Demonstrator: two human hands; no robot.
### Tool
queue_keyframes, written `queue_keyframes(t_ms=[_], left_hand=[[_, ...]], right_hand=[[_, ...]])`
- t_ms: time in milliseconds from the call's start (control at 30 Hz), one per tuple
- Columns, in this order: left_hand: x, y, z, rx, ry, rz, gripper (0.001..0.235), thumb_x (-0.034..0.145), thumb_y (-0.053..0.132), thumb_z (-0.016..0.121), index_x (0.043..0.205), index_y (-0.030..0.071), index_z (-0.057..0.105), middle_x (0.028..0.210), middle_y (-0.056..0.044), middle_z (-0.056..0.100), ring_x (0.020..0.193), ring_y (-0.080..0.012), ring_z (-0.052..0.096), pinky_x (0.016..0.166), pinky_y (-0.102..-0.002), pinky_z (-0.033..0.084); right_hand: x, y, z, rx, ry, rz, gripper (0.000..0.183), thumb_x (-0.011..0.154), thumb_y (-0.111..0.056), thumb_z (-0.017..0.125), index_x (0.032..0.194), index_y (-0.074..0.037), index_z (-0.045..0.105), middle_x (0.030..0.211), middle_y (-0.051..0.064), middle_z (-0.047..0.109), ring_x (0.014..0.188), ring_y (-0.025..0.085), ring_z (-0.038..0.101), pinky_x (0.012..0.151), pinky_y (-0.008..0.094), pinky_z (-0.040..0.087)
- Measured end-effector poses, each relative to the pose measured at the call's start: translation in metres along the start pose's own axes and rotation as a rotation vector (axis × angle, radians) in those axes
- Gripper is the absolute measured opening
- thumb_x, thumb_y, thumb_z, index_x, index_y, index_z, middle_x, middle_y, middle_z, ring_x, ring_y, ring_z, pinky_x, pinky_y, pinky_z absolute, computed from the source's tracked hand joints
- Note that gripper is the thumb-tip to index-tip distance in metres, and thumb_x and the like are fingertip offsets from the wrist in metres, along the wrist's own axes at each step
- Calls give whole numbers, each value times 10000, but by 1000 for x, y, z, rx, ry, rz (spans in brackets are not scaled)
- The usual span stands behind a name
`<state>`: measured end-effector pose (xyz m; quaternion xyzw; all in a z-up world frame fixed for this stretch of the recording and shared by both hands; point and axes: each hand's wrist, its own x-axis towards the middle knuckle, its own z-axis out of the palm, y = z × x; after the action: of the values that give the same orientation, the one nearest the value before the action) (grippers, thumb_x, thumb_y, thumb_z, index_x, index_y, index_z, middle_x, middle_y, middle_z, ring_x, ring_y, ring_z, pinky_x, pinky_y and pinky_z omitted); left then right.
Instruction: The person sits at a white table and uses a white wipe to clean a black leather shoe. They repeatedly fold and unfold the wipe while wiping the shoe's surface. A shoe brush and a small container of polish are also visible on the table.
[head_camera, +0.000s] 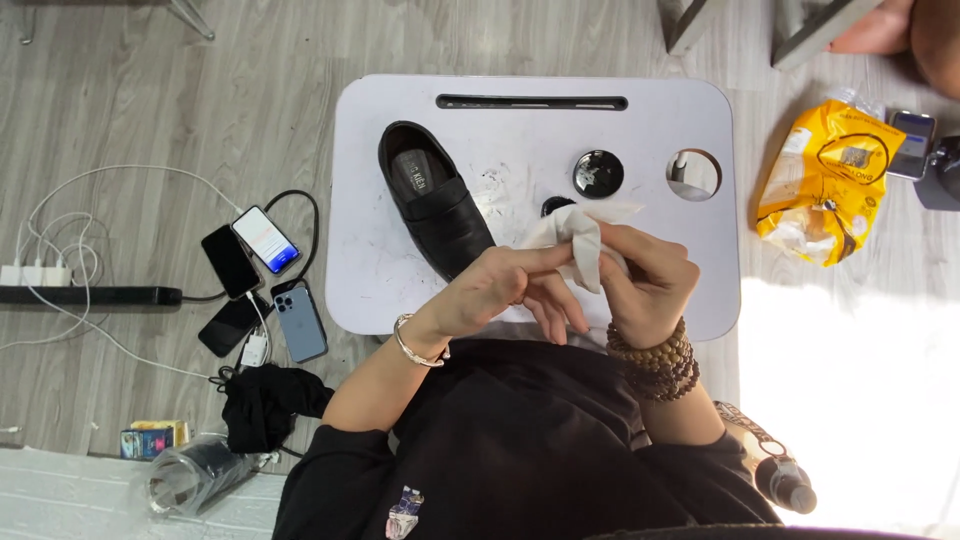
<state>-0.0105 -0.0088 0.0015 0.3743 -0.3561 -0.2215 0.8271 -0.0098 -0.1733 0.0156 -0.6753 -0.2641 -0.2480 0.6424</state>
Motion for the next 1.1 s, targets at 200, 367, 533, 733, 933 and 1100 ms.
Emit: queue_keyframes(t_ms=[200,367,533,733,933,1100], left_hand=[[-1,-7,2,56,-13,23,539,883,356,382,1244,-41,330,820,-221,608,685,-277,628,596,-379,524],[0,-11,5,111,-50,59,531,879,316,405,1240,-64,320,820,-210,613,671,-259,632,591,-353,524],[4,-6,9,242,-58,142,474,866,263,466,1248,9,346,886,-184,619,717,-247,637,630,-333,521],[11,-3,15,244,-12,190,544,844,348,486,1246,4,359,940,-157,614,761,-222,630,667,-331,523],[4,-7,-1,177,68,196,749,804,532,420,1279,-31,279,948,-204,594,801,-265,621,677,-351,520],[6,-8,-4,129,110,211,774,790,511,460,1286,-45,251,949,-206,584,822,-270,610,661,-350,527]], right_hand=[[-1,3,-5,64,-13,0,173,700,-37,639,781,112,603,553,129,569,526,67,453,440,244,437],[-2,0,5,62,68,-39,85,728,0,606,696,79,602,527,127,551,521,71,426,444,246,433],[-8,-3,15,256,210,12,114,780,53,497,689,82,558,456,100,489,497,60,355,414,193,378],[-19,3,21,379,457,309,142,800,-2,481,688,50,551,574,172,572,563,115,528,519,255,470],[-25,44,-28,491,373,120,90,746,50,490,660,24,490,739,225,585,595,224,600,528,301,494],[-39,29,-21,429,333,116,72,796,-13,504,738,14,535,717,192,573,633,139,544,591,293,469]])
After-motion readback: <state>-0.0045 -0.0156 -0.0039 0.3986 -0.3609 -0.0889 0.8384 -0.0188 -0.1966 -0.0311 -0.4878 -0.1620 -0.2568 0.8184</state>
